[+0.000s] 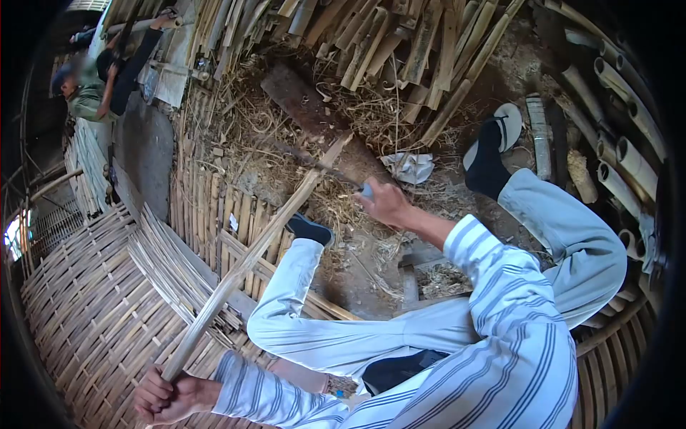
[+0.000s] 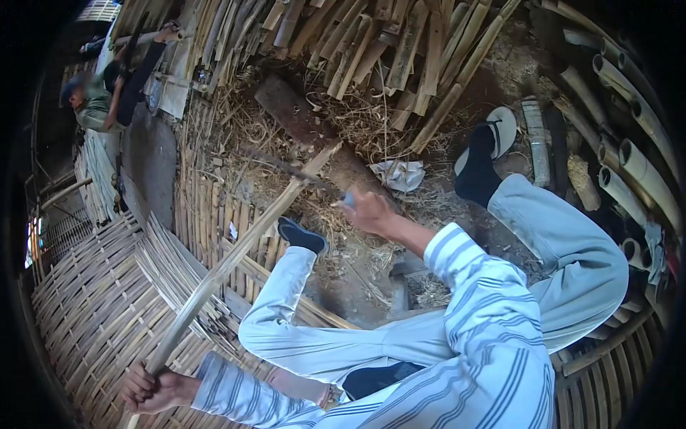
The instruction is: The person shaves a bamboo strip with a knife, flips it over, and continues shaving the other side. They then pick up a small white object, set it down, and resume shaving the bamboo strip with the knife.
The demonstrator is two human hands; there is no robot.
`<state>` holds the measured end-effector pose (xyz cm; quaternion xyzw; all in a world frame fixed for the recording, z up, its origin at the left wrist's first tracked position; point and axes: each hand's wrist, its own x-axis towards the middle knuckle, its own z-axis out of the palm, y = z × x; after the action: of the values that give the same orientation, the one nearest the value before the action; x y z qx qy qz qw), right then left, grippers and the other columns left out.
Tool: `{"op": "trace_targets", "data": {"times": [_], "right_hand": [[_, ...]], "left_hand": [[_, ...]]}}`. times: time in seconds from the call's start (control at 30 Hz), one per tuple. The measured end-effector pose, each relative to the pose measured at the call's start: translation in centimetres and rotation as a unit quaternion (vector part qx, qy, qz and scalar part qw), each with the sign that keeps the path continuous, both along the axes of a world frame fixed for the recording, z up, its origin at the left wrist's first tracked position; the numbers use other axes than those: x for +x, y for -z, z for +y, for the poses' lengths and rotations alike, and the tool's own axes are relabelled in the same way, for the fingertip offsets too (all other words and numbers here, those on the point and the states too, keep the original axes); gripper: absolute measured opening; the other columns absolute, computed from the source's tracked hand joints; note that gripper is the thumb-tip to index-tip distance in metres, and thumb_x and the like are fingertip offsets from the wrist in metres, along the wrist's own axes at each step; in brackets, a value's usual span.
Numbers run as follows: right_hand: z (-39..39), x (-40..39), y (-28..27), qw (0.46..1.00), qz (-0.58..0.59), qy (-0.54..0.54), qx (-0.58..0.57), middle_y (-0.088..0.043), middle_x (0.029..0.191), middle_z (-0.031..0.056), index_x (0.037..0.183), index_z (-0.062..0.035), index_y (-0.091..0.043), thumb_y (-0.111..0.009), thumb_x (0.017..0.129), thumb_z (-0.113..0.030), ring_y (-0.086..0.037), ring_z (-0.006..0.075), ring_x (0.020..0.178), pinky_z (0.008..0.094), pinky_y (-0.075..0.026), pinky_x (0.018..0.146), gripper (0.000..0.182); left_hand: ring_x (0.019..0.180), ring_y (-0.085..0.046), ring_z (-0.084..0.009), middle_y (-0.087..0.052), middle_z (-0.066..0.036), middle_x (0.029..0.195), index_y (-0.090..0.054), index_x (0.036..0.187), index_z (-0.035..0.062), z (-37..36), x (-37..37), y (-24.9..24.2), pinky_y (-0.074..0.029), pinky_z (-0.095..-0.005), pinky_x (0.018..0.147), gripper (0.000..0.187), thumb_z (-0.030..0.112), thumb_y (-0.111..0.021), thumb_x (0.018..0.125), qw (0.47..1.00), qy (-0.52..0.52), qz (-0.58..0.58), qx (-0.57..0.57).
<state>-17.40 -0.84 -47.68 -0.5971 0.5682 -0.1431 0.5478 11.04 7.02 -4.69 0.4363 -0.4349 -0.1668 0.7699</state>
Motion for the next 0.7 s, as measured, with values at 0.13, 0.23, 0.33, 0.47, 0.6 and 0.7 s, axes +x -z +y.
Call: {"op": "trace_targets", "data": {"times": [0.13,0.23,0.33,0.47,0.6,0.7], "right_hand": [[-0.9,0.2,4.1,0.997,0.072,-0.009,-0.033,-0.065,0.075,0.0285,0.106,0.0014,-0.050,-0.055,0.093,-0.042,-0.066,0.0455,0.071,0.0508,-0.054,0.067,0.045],[-1.6,-0.8,3.6,0.996,0.059,-0.041,-0.055,-0.065,0.071,0.0263,0.104,0.0008,-0.050,-0.055,0.093,-0.041,-0.066,0.0443,0.067,0.0515,-0.053,0.061,0.043],[-1.5,-0.3,0.5,0.995,0.062,-0.029,-0.073,-0.064,0.068,0.0237,0.101,0.0006,-0.049,-0.055,0.094,-0.041,-0.065,0.0418,0.062,0.0508,-0.051,0.053,0.042],[1.3,1.4,-2.5,0.993,-0.030,-0.047,-0.108,-0.064,0.066,0.0196,0.101,-0.0011,-0.050,-0.057,0.093,-0.040,-0.065,0.0341,0.054,0.0475,-0.051,0.048,0.040],[2.0,3.2,0.0,0.977,-0.028,-0.012,-0.210,-0.064,0.063,0.0178,0.097,-0.0020,-0.051,-0.061,0.090,-0.037,-0.063,0.0326,0.050,0.0452,-0.050,0.044,0.038],[-0.3,3.1,2.2,0.982,-0.024,-0.004,-0.187,-0.062,0.059,0.0187,0.090,-0.0027,-0.052,-0.064,0.088,-0.032,-0.062,0.0371,0.048,0.0455,-0.050,0.044,0.032]], "left_hand": [[0.047,-0.015,-0.0094,-0.016,0.004,0.054,-0.020,0.058,0.0195,1.5,1.5,0.8,-0.020,-0.0261,0.048,0.042,0.016,-0.052,0.085,0.990,-0.142,-0.012,0.007],[0.048,-0.014,-0.0099,-0.015,0.004,0.054,-0.019,0.059,0.0194,1.2,0.8,1.2,-0.018,-0.0276,0.048,0.043,0.016,-0.053,0.086,0.972,-0.234,-0.007,0.007],[0.047,-0.014,-0.0105,-0.015,0.003,0.053,-0.017,0.060,0.0192,0.4,-0.6,1.2,-0.018,-0.0269,0.047,0.045,0.016,-0.053,0.086,0.969,-0.248,-0.012,-0.014],[0.047,-0.015,-0.0104,-0.016,0.003,0.053,-0.016,0.060,0.0191,-0.2,-1.5,0.9,-0.020,-0.0267,0.047,0.045,0.017,-0.052,0.087,0.971,-0.238,-0.024,-0.018],[0.047,-0.016,-0.0104,-0.016,0.003,0.054,-0.016,0.060,0.0192,0.5,0.1,1.0,-0.019,-0.0265,0.047,0.045,0.018,-0.052,0.088,0.980,-0.197,-0.021,0.001],[0.047,-0.015,-0.0106,-0.015,0.003,0.054,-0.017,0.059,0.0192,1.0,1.6,1.0,-0.018,-0.0265,0.048,0.046,0.020,-0.052,0.089,0.983,-0.185,-0.008,0.009]]}}
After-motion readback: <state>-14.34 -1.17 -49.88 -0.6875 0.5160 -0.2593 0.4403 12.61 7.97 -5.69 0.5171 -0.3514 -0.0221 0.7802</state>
